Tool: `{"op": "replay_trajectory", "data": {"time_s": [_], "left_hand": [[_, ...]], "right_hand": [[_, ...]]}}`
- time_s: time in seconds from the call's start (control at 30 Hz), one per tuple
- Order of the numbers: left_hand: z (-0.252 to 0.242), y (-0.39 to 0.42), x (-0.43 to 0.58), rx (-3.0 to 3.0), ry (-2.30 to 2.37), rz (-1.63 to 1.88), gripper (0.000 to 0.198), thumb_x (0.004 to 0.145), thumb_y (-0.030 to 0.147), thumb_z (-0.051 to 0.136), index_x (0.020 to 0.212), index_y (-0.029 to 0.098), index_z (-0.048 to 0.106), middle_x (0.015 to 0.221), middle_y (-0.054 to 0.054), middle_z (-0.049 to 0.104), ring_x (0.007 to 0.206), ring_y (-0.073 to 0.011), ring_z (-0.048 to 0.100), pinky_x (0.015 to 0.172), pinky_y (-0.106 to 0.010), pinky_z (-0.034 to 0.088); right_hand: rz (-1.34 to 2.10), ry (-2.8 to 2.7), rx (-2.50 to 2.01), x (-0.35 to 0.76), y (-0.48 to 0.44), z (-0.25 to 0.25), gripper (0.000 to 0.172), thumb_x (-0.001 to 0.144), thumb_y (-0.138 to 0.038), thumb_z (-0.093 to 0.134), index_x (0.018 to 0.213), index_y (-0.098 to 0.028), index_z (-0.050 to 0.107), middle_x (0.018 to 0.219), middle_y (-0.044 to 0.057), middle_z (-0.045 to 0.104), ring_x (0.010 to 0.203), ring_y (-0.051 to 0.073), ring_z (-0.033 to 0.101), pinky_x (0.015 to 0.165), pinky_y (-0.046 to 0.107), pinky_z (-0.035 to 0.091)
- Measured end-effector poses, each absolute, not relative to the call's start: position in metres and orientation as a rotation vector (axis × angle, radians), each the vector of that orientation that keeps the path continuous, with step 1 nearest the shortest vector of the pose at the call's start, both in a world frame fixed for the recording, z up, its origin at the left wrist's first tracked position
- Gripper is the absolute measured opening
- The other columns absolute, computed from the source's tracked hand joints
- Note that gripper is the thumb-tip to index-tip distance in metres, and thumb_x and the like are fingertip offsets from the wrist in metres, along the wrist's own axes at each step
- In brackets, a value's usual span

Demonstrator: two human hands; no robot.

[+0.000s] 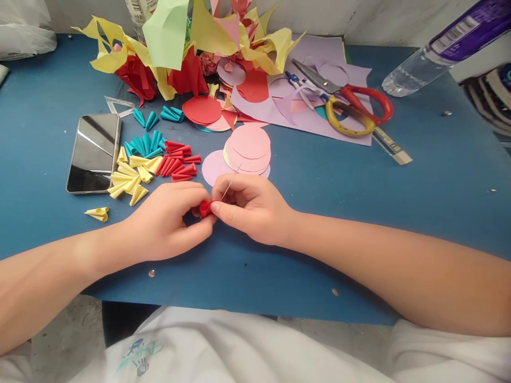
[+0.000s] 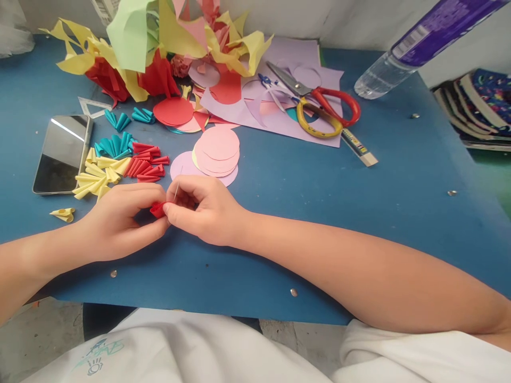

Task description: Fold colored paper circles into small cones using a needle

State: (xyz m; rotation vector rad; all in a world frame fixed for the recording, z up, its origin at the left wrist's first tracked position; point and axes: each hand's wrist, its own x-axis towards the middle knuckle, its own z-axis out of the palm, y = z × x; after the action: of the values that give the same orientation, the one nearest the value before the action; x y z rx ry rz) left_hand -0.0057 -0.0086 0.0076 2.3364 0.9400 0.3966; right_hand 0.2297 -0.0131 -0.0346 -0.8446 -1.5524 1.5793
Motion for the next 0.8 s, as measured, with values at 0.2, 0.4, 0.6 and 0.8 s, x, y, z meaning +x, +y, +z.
{"op": "replay_trajectory", "data": {"time_s": [0.2, 0.4, 0.6, 0.8], "left_hand": [[0.009, -0.008, -0.005, 2.341, 0.954, 0.379, 0.022, 0.105, 0.024, 0.058, 0.084, 0.027, 0.051, 0.076, 0.001, 0.062, 0.07, -0.0176, 0.057, 0.071, -0.03, 0.048], [0.01, -0.008, -0.005, 2.343, 0.96, 0.351, 0.022, 0.105, 0.024, 0.058, 0.083, 0.026, 0.053, 0.077, 0.002, 0.063, 0.07, -0.017, 0.057, 0.07, -0.029, 0.047], [0.011, -0.006, -0.008, 2.379, 0.902, 0.374, 0.021, 0.105, 0.023, 0.058, 0.085, 0.026, 0.055, 0.078, 0.002, 0.063, 0.07, -0.0164, 0.055, 0.07, -0.028, 0.047], [0.019, -0.004, -0.009, 2.393, 0.904, 0.264, 0.021, 0.108, 0.022, 0.06, 0.087, 0.025, 0.057, 0.082, 0.001, 0.068, 0.073, -0.0163, 0.06, 0.071, -0.027, 0.049]], "right_hand": [[1.591, -1.586, -0.827, 0.231, -0.012, -0.037, 0.039, 0.101, -0.046, 0.103, 0.092, -0.025, 0.072, 0.08, 0.0, 0.07, 0.074, 0.019, 0.06, 0.068, 0.037, 0.05], [1.585, -1.607, -0.825, 0.231, -0.011, -0.037, 0.031, 0.101, -0.038, 0.097, 0.092, -0.026, 0.07, 0.081, -0.001, 0.069, 0.075, 0.019, 0.06, 0.07, 0.037, 0.051], [1.584, -1.605, -0.812, 0.23, -0.011, -0.035, 0.038, 0.1, -0.042, 0.101, 0.089, -0.025, 0.068, 0.078, -0.003, 0.067, 0.073, 0.017, 0.058, 0.067, 0.034, 0.049], [1.579, -1.61, -0.82, 0.228, -0.011, -0.033, 0.051, 0.099, -0.058, 0.105, 0.086, -0.027, 0.067, 0.076, -0.003, 0.065, 0.071, 0.017, 0.056, 0.065, 0.035, 0.049]]}}
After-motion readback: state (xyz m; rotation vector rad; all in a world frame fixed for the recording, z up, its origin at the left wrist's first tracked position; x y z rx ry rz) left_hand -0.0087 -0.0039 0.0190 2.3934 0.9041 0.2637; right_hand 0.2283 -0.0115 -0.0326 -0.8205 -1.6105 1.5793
